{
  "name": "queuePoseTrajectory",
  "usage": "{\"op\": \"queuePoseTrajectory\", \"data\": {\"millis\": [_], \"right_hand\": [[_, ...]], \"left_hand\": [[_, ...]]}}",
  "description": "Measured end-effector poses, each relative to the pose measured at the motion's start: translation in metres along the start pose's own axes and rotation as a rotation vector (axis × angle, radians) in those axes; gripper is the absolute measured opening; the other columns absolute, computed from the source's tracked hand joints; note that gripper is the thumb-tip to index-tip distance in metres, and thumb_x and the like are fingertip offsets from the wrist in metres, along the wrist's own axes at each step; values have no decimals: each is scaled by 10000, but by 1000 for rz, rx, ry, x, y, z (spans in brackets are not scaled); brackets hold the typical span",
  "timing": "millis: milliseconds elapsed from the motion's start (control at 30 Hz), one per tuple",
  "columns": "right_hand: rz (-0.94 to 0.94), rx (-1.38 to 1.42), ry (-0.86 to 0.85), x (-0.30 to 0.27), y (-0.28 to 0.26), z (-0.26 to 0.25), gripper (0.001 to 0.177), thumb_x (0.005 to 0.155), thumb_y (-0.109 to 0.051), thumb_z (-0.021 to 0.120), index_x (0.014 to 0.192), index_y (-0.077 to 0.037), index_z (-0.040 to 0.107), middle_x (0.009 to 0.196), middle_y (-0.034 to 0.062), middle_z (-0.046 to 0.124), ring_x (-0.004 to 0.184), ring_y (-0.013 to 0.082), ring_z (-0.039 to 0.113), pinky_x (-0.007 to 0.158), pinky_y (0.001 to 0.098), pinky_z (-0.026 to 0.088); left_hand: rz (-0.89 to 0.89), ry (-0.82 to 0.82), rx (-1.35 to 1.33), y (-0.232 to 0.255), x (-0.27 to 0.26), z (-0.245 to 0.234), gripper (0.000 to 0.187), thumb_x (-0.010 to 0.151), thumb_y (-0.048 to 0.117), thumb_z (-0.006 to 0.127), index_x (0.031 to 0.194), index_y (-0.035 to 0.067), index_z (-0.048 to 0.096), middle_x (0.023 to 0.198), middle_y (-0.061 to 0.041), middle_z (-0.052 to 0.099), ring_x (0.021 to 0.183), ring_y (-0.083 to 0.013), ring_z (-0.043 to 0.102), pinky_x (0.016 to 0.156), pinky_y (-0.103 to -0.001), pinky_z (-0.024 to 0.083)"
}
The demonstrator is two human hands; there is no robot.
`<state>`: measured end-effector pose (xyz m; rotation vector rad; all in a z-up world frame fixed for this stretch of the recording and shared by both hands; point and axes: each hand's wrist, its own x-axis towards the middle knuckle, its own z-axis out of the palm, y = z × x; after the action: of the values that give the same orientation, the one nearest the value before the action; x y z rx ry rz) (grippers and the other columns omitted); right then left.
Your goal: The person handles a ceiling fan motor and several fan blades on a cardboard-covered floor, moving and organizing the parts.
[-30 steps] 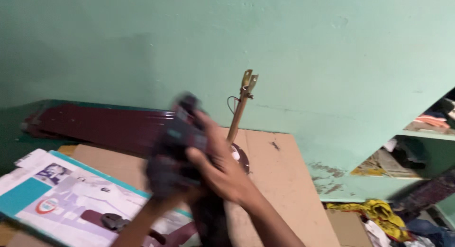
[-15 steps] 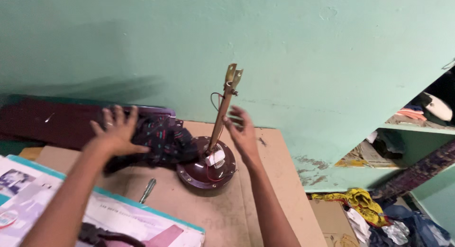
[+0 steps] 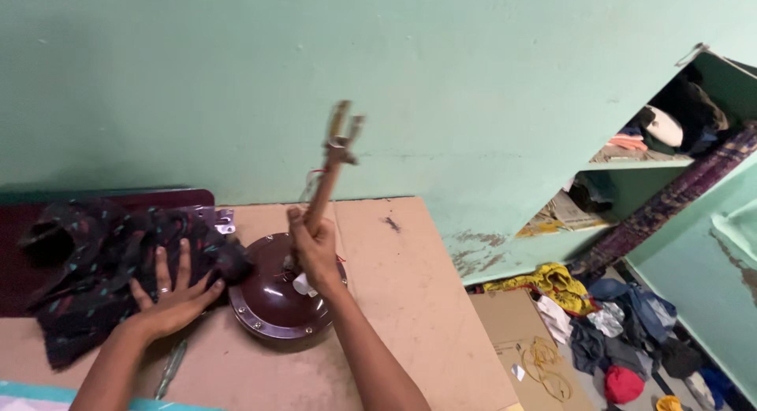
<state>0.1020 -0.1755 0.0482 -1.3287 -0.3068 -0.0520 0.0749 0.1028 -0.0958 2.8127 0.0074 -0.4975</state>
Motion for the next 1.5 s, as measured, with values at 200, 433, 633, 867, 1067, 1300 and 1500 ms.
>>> {"op": "queuePoseTrajectory", "data": {"millis": [200, 433, 633, 867, 1067, 1300, 1500], "right_hand": [[-42, 216, 242, -5, -35, -64, 507, 953, -506, 700, 682, -191, 411, 510, -71, 395, 388, 50, 393, 328, 249, 292], [-111, -144, 452, -28, -82, -169, 474, 915, -514, 691, 709, -139, 487, 520, -75, 403, 371, 47, 397, 325, 257, 347], [-116, -260, 504, -38, -78, -226, 437, 924, -512, 671, 743, -153, 501, 542, -85, 441, 367, 54, 402, 324, 257, 382], [-36, -202, 423, -36, -80, -227, 500, 954, -490, 693, 701, -136, 447, 499, -70, 399, 364, 57, 383, 319, 242, 326], [-172, -506, 508, -40, -98, -222, 466, 865, -448, 741, 1135, -97, 599, 928, 22, 612, 805, 151, 580, 656, 321, 507], [-854, -506, 772, -101, -132, -165, 458, 1100, -363, 655, 1396, -82, 447, 1379, 93, 434, 1244, 207, 468, 1037, 331, 451], [-662, -846, 85, -104, -106, -37, 862, 805, -306, 847, 1471, -15, 384, 1458, 211, 415, 1309, 351, 456, 961, 408, 495]], "left_hand": [[-57, -55, 58, 15, -8, -10, 740, 896, 829, 296, 1527, 578, 1, 1591, -39, -522, 1401, -373, -539, 1027, -793, -181], [-56, 14, 59, 30, -18, -17, 854, 801, 845, 336, 1518, 660, -88, 1533, -44, -571, 1339, -369, -585, 973, -799, -182], [-57, 31, 89, 23, -8, -11, 861, 799, 852, 379, 1496, 664, -89, 1520, -50, -540, 1321, -382, -593, 927, -782, -229], [14, 194, 98, 24, -19, -7, 864, 762, 835, 440, 1494, 682, 7, 1610, -48, -492, 1403, -388, -542, 932, -780, -216], [176, 490, 40, 36, -37, -7, 767, 778, 713, 484, 1491, 653, 209, 1710, -42, -257, 1506, -418, -363, 943, -817, -143], [-1, 847, -455, 59, -41, -40, 403, 992, 316, 525, 1379, 360, 628, 1704, -190, 152, 1542, -503, -13, 1089, -789, 39], [290, 909, -1552, 99, -6, -106, 378, 1040, 336, 556, 1338, 108, 516, 1321, 29, 584, 1224, -96, 529, 1071, -322, 379]]}}
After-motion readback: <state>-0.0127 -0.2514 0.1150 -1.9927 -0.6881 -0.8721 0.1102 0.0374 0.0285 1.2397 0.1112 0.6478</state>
